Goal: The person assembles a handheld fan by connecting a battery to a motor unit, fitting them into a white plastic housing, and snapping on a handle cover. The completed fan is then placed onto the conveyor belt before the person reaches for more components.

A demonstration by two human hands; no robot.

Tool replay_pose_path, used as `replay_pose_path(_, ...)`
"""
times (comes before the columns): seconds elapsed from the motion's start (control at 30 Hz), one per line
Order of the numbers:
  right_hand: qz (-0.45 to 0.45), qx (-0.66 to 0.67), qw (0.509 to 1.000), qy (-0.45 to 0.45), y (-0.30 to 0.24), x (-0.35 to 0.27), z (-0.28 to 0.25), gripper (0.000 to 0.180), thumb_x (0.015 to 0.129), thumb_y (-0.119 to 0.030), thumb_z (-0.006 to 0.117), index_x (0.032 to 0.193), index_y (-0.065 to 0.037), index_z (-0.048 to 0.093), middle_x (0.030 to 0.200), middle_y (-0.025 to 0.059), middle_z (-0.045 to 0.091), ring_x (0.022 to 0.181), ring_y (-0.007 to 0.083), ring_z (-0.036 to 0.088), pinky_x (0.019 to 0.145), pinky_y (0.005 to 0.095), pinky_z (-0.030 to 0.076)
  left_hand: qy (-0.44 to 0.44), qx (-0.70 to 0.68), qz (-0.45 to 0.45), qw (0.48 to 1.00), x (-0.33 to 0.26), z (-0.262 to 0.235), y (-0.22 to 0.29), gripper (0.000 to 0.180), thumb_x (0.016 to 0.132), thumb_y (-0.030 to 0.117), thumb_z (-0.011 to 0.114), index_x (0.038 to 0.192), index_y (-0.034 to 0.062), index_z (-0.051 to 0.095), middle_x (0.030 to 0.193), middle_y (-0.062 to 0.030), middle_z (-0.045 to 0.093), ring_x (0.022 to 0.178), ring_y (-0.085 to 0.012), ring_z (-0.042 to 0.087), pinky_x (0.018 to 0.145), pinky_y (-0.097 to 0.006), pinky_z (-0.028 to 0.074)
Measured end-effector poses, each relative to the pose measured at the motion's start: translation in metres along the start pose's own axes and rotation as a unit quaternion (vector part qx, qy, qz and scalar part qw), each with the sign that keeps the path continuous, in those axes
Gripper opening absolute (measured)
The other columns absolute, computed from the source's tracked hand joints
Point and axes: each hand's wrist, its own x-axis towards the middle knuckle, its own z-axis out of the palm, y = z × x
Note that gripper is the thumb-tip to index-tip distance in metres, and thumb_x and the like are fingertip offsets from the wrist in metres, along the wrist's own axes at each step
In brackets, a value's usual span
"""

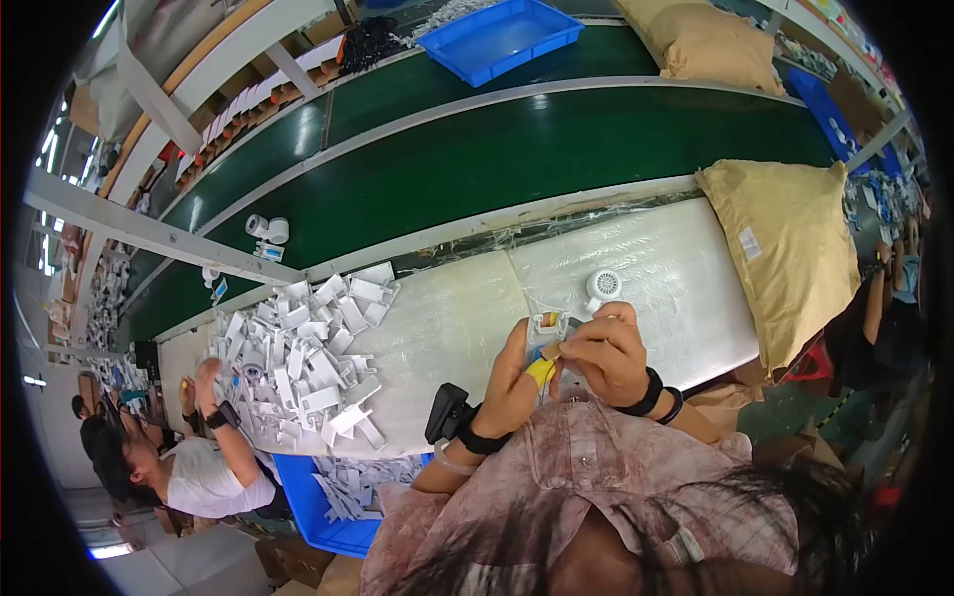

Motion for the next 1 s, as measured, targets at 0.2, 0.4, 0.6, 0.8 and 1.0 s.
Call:
replay_pose_path(0.2, 0.012, -0.008, 1.0, 0.01, -0.003, 0.004, -0.002, 0.032, 0.064, 0.001, 0.075, 0.092, -0.01, 0.067, 0.086, 0.0026, 0.059, 0.077, 0.0218, 0.051, 0.075, 0.0343, 0.039, -0.031, 0.048, 0.014, 0.998, -0.002, -0.002, 0.0, 0.054, 0.081, -0.002, 0.032, 0.135, 0.0007, 0.034, 0.09, -0.0052, 0.052, 0.074, -0.0092, 0.049, 0.061, -0.024, 0.047)
replay_pose_path(0.4, 0.006, -0.013, 1.0, 0.014, -0.001, 0.006, 0.001, 0.028, 0.067, -0.002, 0.073, 0.093, -0.01, 0.069, 0.085, 0.0006, 0.061, 0.077, 0.0193, 0.052, 0.075, 0.0316, 0.038, -0.006, 0.091, 0.006, 0.996, -0.001, -0.004, -0.001, 0.056, 0.078, -0.001, 0.034, 0.134, -0.0012, 0.035, 0.088, -0.0053, 0.054, 0.073, -0.0091, 0.051, 0.061, -0.023, 0.047)
replay_pose_path(0.6, 0.007, -0.027, 1.0, 0.009, 0.001, 0.004, 0.003, 0.025, 0.069, -0.004, 0.074, 0.093, -0.01, 0.069, 0.084, 0.0006, 0.061, 0.075, 0.0184, 0.052, 0.075, 0.0323, 0.039, -0.018, 0.18, 0.058, 0.982, 0.002, -0.01, -0.006, 0.054, 0.076, 0.0, 0.038, 0.13, -0.0022, 0.04, 0.083, -0.0056, 0.055, 0.073, -0.0104, 0.051, 0.067, -0.024, 0.046)
replay_pose_path(0.8, 0.013, -0.028, 0.999, 0.024, -0.001, 0.005, 0.006, 0.027, 0.066, 0.001, 0.075, 0.088, -0.009, 0.065, 0.083, 0.0026, 0.06, 0.074, 0.0207, 0.053, 0.076, 0.0349, 0.04, -0.019, 0.077, 0.019, 0.997, 0.001, -0.007, -0.001, 0.046, 0.085, 0.005, 0.041, 0.131, -0.001, 0.041, 0.089, -0.0033, 0.055, 0.072, -0.009, 0.05, 0.066, -0.024, 0.044)
replay_pose_path(1.0, 0.011, -0.029, 0.999, 0.009, -0.003, 0.009, 0.006, 0.026, 0.067, 0.002, 0.075, 0.088, -0.008, 0.065, 0.08, 0.0024, 0.06, 0.073, 0.0201, 0.054, 0.077, 0.0349, 0.04, -0.013, 0.03, 0.021, 0.999, -0.002, -0.008, -0.015, 0.046, 0.094, 0.014, 0.049, 0.137, 0.0009, 0.038, 0.09, -0.001, 0.054, 0.069, -0.0044, 0.048, 0.059, -0.019, 0.041)
